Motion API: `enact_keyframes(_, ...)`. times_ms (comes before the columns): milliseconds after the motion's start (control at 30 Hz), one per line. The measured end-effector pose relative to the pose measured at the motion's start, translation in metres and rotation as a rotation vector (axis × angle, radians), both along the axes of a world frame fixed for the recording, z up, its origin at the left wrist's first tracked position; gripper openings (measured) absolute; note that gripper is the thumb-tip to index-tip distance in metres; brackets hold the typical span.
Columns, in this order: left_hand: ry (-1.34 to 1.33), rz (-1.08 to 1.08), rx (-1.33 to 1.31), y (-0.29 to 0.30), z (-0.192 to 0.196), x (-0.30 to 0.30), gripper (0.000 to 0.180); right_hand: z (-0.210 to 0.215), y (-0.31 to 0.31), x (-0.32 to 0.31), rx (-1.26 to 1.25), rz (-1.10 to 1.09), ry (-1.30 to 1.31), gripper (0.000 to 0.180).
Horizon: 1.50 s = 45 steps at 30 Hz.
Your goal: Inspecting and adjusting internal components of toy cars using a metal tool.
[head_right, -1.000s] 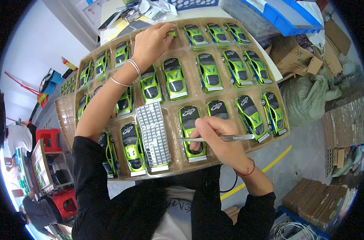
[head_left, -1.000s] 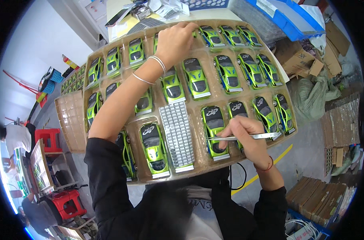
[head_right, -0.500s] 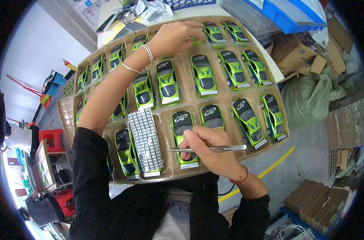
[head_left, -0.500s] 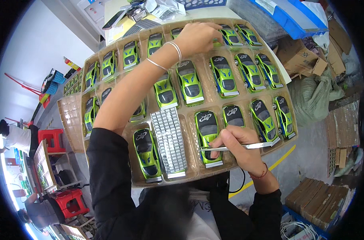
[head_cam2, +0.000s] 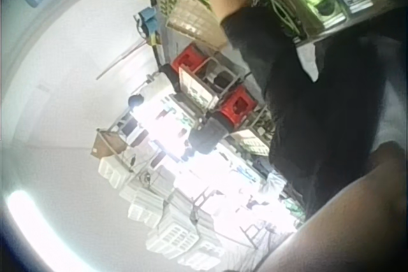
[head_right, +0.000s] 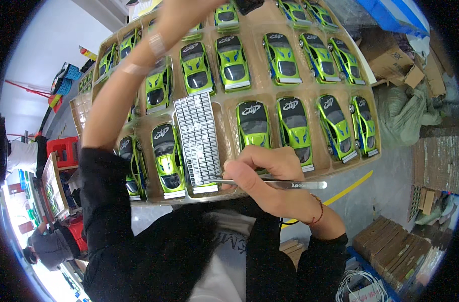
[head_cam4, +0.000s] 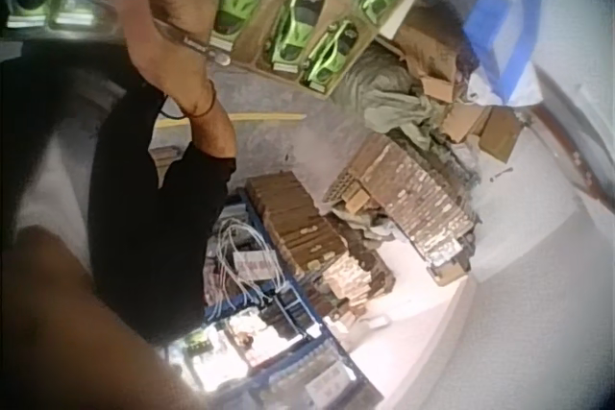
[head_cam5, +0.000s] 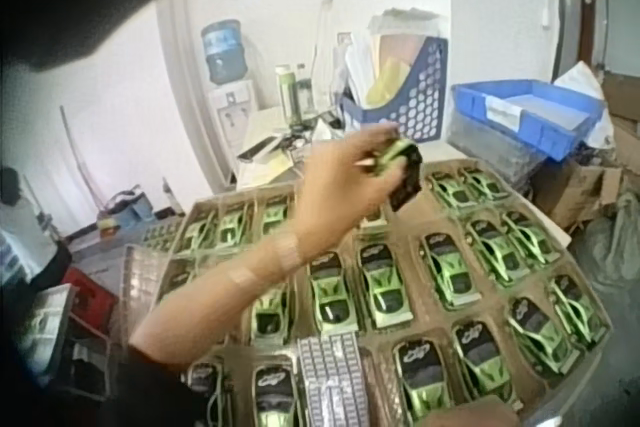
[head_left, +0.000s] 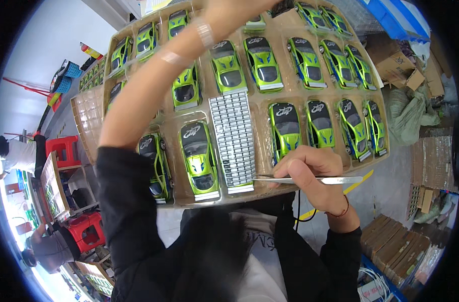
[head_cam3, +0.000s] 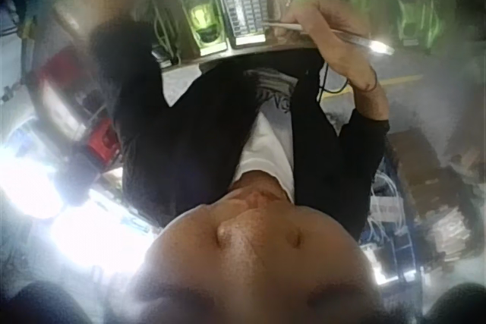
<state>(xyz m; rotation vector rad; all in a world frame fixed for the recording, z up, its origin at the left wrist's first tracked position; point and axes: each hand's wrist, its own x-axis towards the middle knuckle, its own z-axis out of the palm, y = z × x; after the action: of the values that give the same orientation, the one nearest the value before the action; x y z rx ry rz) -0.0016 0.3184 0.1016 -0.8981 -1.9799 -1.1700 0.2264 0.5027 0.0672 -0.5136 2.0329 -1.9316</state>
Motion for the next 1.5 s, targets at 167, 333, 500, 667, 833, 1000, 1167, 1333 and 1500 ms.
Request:
enact_keyframes(167,-0.202,0.149,-0.138,-0.083,0.027,0.141,0.035,-0.007,-0.017,0.007,0.069,0.02,-0.086,0.023)
enact_keyframes(333,-0.418,-0.011,-0.126,-0.107,0.027,0.212,0.047,-0.019,-0.034,-0.001,-0.038,0.038,-0.155,0.033)
enact_keyframes(500,-0.38,-0.018,-0.184,-0.108,0.011,0.215,0.051,-0.015,-0.046,0.005,0.037,-0.067,-0.184,0.04)
enact_keyframes(667,-0.31,-0.037,-0.166,-0.107,0.003,0.213,0.049,-0.017,-0.051,0.003,0.067,-0.076,-0.116,0.045)
enact_keyframes(833,-0.297,-0.051,-0.163,-0.11,0.002,0.215,0.049,-0.017,-0.054,0.001,0.155,-0.046,-0.105,0.049)
enact_keyframes(1000,-0.284,-0.069,-0.182,-0.112,-0.001,0.214,0.052,-0.02,-0.061,0.003,0.071,-0.145,-0.11,0.035)
enact_keyframes(1167,-0.347,-0.105,-0.124,-0.11,-0.003,0.217,0.054,-0.012,-0.051,0.003,0.08,-0.127,-0.02,0.038)
enact_keyframes(1333,-0.374,-0.232,-0.176,-0.109,0.006,0.224,0.048,0.022,-0.035,0.002,-0.345,-0.033,0.179,0.045)
enact_keyframes(1500,-0.298,-0.255,-0.131,-0.105,-0.001,0.227,0.05,0.046,-0.047,0.007,-0.202,-0.071,0.173,0.045)
